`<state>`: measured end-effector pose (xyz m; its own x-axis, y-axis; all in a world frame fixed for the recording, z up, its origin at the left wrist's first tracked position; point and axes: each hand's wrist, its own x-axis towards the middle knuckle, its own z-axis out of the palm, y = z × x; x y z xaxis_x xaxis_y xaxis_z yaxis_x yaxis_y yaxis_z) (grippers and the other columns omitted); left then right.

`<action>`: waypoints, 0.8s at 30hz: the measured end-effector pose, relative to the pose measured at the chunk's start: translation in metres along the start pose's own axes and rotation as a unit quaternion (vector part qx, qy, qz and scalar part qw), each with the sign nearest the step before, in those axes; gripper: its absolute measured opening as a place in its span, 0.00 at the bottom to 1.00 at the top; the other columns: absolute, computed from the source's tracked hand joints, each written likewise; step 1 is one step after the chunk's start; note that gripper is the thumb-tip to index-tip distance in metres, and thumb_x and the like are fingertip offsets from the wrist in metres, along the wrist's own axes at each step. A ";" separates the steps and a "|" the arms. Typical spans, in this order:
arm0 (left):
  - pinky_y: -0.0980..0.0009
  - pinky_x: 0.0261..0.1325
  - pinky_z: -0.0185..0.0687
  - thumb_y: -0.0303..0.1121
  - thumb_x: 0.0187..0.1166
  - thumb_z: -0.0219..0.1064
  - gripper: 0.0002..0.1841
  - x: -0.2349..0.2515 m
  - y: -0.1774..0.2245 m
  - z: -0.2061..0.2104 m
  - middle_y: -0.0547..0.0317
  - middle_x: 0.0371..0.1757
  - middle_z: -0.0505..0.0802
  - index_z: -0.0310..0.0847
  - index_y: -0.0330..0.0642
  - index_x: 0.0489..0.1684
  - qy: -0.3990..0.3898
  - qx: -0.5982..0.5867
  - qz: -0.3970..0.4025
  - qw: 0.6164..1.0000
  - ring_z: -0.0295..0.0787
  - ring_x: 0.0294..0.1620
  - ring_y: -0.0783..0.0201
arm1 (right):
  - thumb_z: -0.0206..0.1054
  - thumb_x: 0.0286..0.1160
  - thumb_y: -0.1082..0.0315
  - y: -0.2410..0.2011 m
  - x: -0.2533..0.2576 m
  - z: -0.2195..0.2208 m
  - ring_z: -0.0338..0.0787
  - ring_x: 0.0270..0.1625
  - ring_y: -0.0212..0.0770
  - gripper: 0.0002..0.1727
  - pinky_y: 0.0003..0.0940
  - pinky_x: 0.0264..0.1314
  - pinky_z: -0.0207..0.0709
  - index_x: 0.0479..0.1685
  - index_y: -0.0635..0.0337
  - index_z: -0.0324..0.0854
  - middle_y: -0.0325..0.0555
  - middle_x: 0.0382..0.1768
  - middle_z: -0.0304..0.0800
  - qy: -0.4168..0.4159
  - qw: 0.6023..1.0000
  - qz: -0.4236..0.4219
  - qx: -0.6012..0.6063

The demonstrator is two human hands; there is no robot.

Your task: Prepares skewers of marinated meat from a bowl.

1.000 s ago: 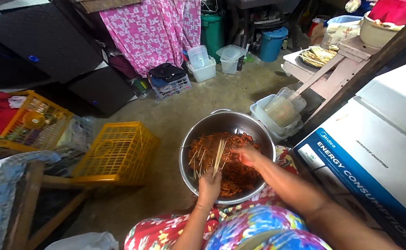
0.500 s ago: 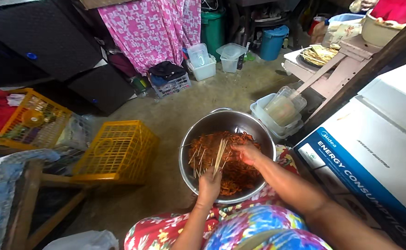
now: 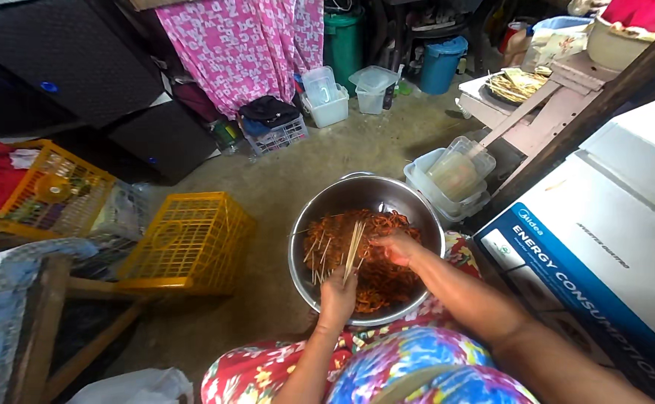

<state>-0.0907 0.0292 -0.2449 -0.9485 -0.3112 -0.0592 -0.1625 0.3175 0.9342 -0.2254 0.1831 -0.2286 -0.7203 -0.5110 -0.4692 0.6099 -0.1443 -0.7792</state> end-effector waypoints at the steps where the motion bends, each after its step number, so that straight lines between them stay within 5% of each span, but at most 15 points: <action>1: 0.75 0.21 0.75 0.28 0.83 0.62 0.08 0.000 0.000 0.000 0.66 0.20 0.83 0.86 0.36 0.47 0.004 0.004 -0.001 1.000 0.74 0.14 0.75 | 0.59 0.85 0.76 0.000 0.000 -0.001 0.91 0.36 0.42 0.07 0.41 0.45 0.90 0.56 0.66 0.75 0.48 0.40 0.89 -0.007 1.000 0.001 0.000; 6: 0.74 0.21 0.76 0.27 0.83 0.61 0.08 0.001 -0.001 -0.002 0.64 0.20 0.83 0.86 0.35 0.47 0.015 0.004 -0.008 1.000 0.74 0.14 0.74 | 0.47 0.93 0.71 -0.006 0.000 -0.007 0.93 0.41 0.47 0.14 0.45 0.50 0.90 0.61 0.70 0.74 0.53 0.43 0.89 -0.005 1.000 0.001 0.028; 16: 0.74 0.21 0.76 0.28 0.83 0.62 0.07 0.001 -0.001 0.000 0.65 0.20 0.83 0.86 0.37 0.46 -0.011 0.008 -0.010 1.000 0.74 0.13 0.74 | 0.60 0.86 0.74 -0.001 0.001 0.001 0.92 0.33 0.44 0.10 0.41 0.39 0.91 0.58 0.71 0.73 0.53 0.40 0.87 0.070 0.997 -0.031 -0.007; 24: 0.74 0.22 0.75 0.28 0.83 0.62 0.08 0.000 -0.002 0.000 0.65 0.21 0.83 0.86 0.36 0.46 -0.007 0.022 -0.002 1.000 0.74 0.14 0.75 | 0.59 0.88 0.72 0.003 0.002 0.009 0.92 0.32 0.43 0.09 0.40 0.38 0.91 0.55 0.71 0.73 0.52 0.36 0.88 0.086 0.996 -0.021 -0.008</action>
<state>-0.0906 0.0284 -0.2467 -0.9512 -0.3008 -0.0686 -0.1783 0.3546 0.9179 -0.2224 0.1742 -0.2279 -0.7917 -0.3516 -0.4995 0.5741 -0.1488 -0.8051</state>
